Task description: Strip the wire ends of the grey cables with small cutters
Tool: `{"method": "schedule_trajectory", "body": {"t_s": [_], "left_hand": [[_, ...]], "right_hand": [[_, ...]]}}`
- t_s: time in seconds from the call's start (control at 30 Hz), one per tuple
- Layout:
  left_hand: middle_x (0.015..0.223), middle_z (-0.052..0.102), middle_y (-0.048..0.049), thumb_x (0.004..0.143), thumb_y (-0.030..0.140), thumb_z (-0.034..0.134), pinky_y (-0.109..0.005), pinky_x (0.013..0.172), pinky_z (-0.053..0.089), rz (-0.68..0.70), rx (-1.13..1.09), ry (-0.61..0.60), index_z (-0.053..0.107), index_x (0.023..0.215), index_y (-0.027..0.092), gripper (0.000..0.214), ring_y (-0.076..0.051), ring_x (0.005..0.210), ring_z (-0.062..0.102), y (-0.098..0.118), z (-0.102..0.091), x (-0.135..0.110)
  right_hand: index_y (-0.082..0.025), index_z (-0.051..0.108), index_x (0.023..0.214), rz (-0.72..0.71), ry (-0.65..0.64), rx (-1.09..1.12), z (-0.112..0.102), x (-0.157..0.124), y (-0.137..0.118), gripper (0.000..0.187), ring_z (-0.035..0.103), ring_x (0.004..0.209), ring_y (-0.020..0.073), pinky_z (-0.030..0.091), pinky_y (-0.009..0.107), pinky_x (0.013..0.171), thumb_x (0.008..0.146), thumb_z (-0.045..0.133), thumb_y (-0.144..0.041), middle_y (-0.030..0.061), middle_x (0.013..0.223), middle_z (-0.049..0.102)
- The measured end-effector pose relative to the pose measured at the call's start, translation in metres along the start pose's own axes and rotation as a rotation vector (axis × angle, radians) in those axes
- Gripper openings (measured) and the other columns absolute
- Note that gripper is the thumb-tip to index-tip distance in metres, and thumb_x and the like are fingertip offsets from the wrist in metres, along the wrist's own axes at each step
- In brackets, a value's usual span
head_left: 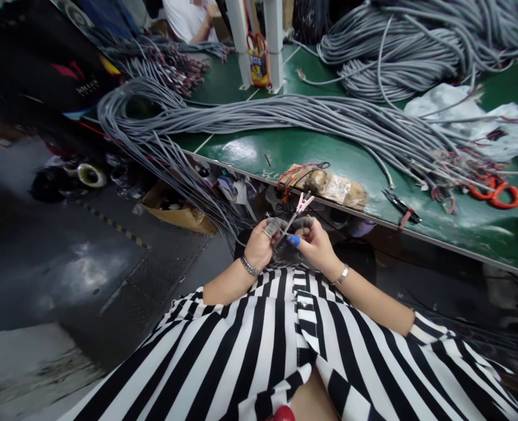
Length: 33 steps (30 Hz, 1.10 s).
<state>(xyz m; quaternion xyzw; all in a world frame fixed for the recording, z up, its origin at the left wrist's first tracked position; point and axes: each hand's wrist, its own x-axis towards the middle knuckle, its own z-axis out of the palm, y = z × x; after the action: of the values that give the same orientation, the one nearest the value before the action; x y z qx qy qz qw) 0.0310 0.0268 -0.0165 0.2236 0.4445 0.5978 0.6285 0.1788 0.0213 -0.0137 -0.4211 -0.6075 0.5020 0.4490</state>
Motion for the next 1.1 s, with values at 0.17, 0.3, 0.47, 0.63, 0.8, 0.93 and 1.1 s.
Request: {"method": "schedule_trajectory", "body": {"t_s": [0.17,0.3,0.47,0.63,0.8,0.93,1.1], "left_hand": [[0.049,0.052,0.0052,0.057,0.033,0.083,-0.015,0.041,0.026,-0.026,-0.012,0.000,0.057,0.064,0.013,0.033,-0.003,0.044,0.043,-0.003,0.002,-0.003],[0.053,0.052,0.0034,0.068,0.027,0.076,-0.015,0.039,0.024,-0.088,-0.135,-0.032,0.054,0.063,0.013,0.027,-0.003,0.044,0.040,0.015,-0.008,0.002],[0.052,0.041,0.0050,0.084,0.033,0.060,-0.013,0.040,0.028,0.042,-0.377,-0.039,0.044,0.056,0.014,0.038,-0.002,0.043,0.038,0.058,-0.039,0.018],[0.070,0.061,0.0003,0.071,0.032,0.075,-0.020,0.064,0.045,0.190,0.198,-0.203,0.061,0.080,0.015,0.024,-0.010,0.069,0.059,0.045,-0.041,0.004],[0.054,0.054,0.0021,0.072,0.039,0.073,-0.019,0.051,0.036,-0.101,0.476,-0.696,0.060,0.072,0.012,0.030,-0.006,0.048,0.046,0.017,-0.032,-0.014],[0.036,0.028,0.0096,0.074,0.048,0.067,-0.019,0.039,0.019,-0.211,0.096,-0.658,0.061,0.071,0.012,0.036,-0.002,0.033,0.019,0.018,-0.036,-0.018],[0.037,0.023,0.0075,0.074,0.045,0.066,-0.023,0.041,0.025,-0.069,-0.170,-0.526,0.062,0.058,0.015,0.034,-0.003,0.032,0.020,0.041,-0.043,-0.020]], "right_hand": [[-0.019,0.049,0.068,-0.049,-0.117,-0.475,-0.005,0.001,-0.010,0.011,0.044,0.058,0.0111,0.034,0.024,0.056,0.078,0.053,-0.023,-0.0021,0.063,0.051],[-0.020,0.040,0.060,-0.098,-0.167,-0.592,-0.011,-0.003,-0.016,0.021,0.039,0.054,0.0101,0.029,0.024,0.053,0.078,0.052,-0.020,-0.0030,0.057,0.044],[-0.019,0.046,0.061,-0.088,-0.110,-0.598,-0.020,-0.007,-0.012,0.018,0.042,0.054,0.0105,0.031,0.024,0.053,0.078,0.053,-0.021,-0.0026,0.057,0.047],[-0.018,0.060,0.076,-0.130,-0.101,-0.491,-0.018,-0.007,-0.013,0.008,0.052,0.063,0.0127,0.039,0.024,0.060,0.080,0.055,-0.021,0.0001,0.068,0.059],[-0.017,0.059,0.076,-0.296,-0.158,-0.563,-0.017,-0.007,-0.018,0.013,0.051,0.068,0.0141,0.040,0.026,0.063,0.084,0.051,-0.021,0.0030,0.073,0.056],[-0.018,0.063,0.089,-0.497,-0.226,-0.848,-0.036,-0.002,-0.014,0.019,0.050,0.075,0.0166,0.039,0.027,0.064,0.077,0.049,-0.012,0.0066,0.086,0.056],[-0.017,0.064,0.084,-0.308,0.065,-0.935,-0.070,0.000,0.003,0.014,0.050,0.072,0.0177,0.038,0.029,0.062,0.080,0.050,-0.018,0.0063,0.080,0.055]]}}
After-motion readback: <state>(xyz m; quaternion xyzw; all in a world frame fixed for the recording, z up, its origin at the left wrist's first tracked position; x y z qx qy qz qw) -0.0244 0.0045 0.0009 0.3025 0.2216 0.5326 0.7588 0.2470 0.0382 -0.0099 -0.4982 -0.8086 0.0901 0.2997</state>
